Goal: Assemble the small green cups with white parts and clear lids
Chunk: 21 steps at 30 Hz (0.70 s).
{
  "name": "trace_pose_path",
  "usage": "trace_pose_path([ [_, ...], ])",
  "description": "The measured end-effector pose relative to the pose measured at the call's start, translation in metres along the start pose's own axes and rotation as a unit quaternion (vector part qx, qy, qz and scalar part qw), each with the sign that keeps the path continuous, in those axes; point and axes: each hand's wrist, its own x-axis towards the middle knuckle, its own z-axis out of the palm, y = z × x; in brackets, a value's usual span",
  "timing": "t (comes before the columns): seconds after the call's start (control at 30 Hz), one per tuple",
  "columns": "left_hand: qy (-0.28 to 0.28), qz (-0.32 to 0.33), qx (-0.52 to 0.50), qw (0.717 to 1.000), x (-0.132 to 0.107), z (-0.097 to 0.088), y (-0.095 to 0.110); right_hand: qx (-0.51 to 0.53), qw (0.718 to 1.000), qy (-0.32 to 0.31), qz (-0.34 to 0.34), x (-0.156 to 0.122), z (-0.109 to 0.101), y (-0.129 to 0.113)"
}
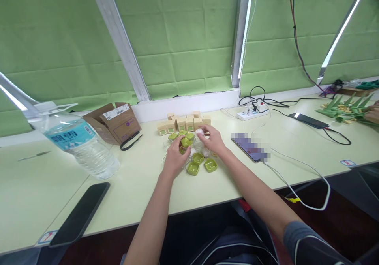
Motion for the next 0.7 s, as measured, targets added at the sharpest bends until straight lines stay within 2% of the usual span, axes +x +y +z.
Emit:
trace_pose_path([
  [0.23, -0.003, -0.005, 0.0, 1.0, 0.0, 0.0, 0.0, -0.015, 0.997, 0.059, 0.044, 0.004, -0.005, 0.015],
  [0.37, -0.003, -0.008, 0.005, 1.0, 0.0, 0.0, 0.0, -0.047, 0.996, 0.048, 0.066, 0.005, -0.008, 0.021],
  [0.7, 0.0, -0.004, 0.004, 1.0, 0.0, 0.0, -0.001, -0.153, 0.972, 0.001, 0.176, 0.002, -0.012, 0.031],
])
